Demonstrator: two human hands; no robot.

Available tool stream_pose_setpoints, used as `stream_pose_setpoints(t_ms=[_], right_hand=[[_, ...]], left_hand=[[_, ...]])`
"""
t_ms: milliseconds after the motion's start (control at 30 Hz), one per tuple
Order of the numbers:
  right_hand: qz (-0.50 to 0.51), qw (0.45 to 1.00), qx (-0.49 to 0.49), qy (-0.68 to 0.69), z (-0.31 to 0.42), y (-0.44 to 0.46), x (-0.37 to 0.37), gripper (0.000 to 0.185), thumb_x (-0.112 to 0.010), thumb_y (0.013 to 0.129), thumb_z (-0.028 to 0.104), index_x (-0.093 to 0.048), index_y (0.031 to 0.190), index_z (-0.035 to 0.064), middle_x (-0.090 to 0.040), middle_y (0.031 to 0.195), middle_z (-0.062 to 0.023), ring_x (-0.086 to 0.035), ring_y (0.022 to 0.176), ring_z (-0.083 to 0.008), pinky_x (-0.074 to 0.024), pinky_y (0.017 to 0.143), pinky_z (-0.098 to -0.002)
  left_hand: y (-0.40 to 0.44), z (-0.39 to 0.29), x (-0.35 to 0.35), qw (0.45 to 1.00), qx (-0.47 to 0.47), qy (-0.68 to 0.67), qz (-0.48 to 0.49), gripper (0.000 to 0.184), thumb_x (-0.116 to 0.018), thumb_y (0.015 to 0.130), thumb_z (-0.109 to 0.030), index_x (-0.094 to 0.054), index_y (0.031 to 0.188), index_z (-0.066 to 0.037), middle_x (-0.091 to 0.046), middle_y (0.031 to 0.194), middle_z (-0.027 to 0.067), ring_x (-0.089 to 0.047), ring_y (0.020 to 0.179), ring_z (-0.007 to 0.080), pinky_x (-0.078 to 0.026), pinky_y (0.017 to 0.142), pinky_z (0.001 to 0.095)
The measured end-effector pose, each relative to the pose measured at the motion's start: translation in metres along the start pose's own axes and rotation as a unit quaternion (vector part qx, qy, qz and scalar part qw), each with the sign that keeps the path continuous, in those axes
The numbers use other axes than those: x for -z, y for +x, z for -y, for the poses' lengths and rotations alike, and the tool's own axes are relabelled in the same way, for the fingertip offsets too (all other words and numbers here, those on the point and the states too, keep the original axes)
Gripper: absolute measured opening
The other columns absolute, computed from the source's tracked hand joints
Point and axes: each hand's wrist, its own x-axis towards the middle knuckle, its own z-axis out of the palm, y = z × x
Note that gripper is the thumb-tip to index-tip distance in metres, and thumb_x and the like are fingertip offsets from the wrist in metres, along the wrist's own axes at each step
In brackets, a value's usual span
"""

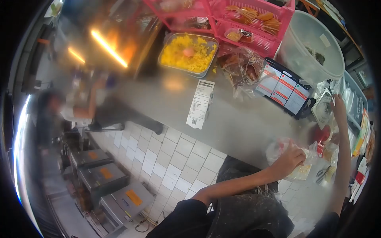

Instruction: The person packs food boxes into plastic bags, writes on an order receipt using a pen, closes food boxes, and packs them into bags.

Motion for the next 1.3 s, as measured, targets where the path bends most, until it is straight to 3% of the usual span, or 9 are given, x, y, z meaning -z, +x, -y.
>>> stream_pose_setpoints(t_ms=[267,567,900,967,1033,1100,1200,1233,1300], right_hand=[[0.063,0.995,-0.074,-0.023,0.031,0.017,0.003,0.023,-0.058,0.079,-0.006,-0.058,0.1,0.0012,-0.061,0.103,-0.0195,-0.062,0.096,-0.0422,-0.0497,0.078,-0.0474],[0.097,0.989,-0.07,-0.088,-0.027,0.013,-0.029,0.007,-0.059,0.082,0.006,-0.063,0.083,-0.0005,-0.062,0.09,-0.0221,-0.064,0.083,-0.043,-0.0497,0.074,-0.048],[-0.045,0.994,-0.092,-0.026,-0.002,-0.031,0.052,0.018,-0.06,0.089,0.013,-0.066,0.09,-0.0038,-0.066,0.089,-0.0217,-0.064,0.086,-0.0394,-0.0485,0.077,-0.0442],[-0.053,0.99,-0.108,-0.069,0.005,-0.077,0.061,0.022,-0.062,0.092,0.02,-0.067,0.095,-0.0015,-0.067,0.088,-0.02,-0.065,0.086,-0.0364,-0.0485,0.079,-0.0422],[0.034,0.933,-0.281,0.221,0.118,-0.109,0.11,0.017,-0.061,0.093,0.016,-0.065,0.093,-0.0003,-0.067,0.083,-0.0128,-0.064,0.077,-0.02,-0.0487,0.072,-0.0356],[-0.022,0.96,-0.178,0.217,0.118,-0.176,0.057,0.014,-0.056,0.091,0.008,-0.066,0.096,-0.001,-0.064,0.077,-0.0089,-0.061,0.075,-0.016,-0.0483,0.072,-0.0307],[-0.024,0.961,-0.161,0.225,0.171,-0.246,0.04,0.034,-0.068,0.077,0.005,-0.067,0.111,0.0001,-0.062,0.124,-0.0171,-0.06,0.105,-0.0266,-0.0465,0.087,-0.036],[-0.135,0.97,-0.08,0.188,0.188,-0.251,0.032,0.034,-0.07,0.079,0.004,-0.066,0.112,-0.0015,-0.058,0.13,-0.0192,-0.061,0.1,-0.026,-0.0468,0.087,-0.0364],[-0.136,0.903,-0.229,0.338,0.21,-0.258,0.016,0.032,-0.068,0.08,-0.001,-0.065,0.111,-0.0036,-0.057,0.129,-0.0179,-0.059,0.094,-0.0206,-0.0464,0.085,-0.0328]], left_hand=[[-0.003,0.0,0.008,1.0,0.002,-0.015,0.012,0.012,-0.065,0.08,-0.005,-0.058,0.091,-0.005,-0.054,0.096,0.0051,-0.054,0.102,0.0258,-0.019,0.115,0.0639],[-0.004,0.003,0.013,0.999,0.002,-0.018,0.044,0.013,-0.063,0.082,-0.006,-0.058,0.093,-0.005,-0.054,0.099,0.0057,-0.053,0.106,0.0258,-0.018,0.115,0.065],[0.003,-0.002,0.014,0.996,-0.031,0.056,0.066,0.007,-0.059,0.085,-0.007,-0.055,0.089,-0.002,-0.051,0.092,0.0103,-0.054,0.1,0.029,-0.021,0.114,0.0653],[0.004,0.006,0.005,0.99,-0.08,0.094,0.074,0.007,-0.056,0.085,-0.008,-0.055,0.087,-0.002,-0.051,0.09,0.0118,-0.055,0.098,0.0298,-0.022,0.114,0.0645],[0.003,0.02,-0.001,0.975,-0.135,0.15,0.089,0.007,-0.056,0.084,-0.009,-0.055,0.084,-0.002,-0.052,0.088,0.0132,-0.056,0.095,0.0301,-0.024,0.114,0.0636],[0.011,0.006,0.014,0.961,-0.184,0.183,0.094,0.008,-0.057,0.08,-0.009,-0.056,0.085,-0.002,-0.052,0.089,0.0122,-0.056,0.094,0.0309,-0.03,0.112,0.0559],[0.026,-0.025,0.041,0.956,-0.221,0.192,0.02,0.009,-0.058,0.079,-0.01,-0.056,0.083,-0.003,-0.054,0.091,0.0117,-0.055,0.097,0.029,-0.036,0.104,0.0485],[0.028,-0.033,0.044,0.953,-0.233,0.195,-0.013,0.009,-0.059,0.079,-0.01,-0.056,0.083,-0.003,-0.054,0.091,0.0115,-0.054,0.099,0.0284,-0.038,0.101,0.046],[0.021,-0.015,0.023,0.952,-0.176,0.236,0.085,0.009,-0.059,0.079,-0.011,-0.058,0.085,-0.004,-0.056,0.097,0.0122,-0.053,0.104,0.0281,-0.038,0.096,0.0429]])
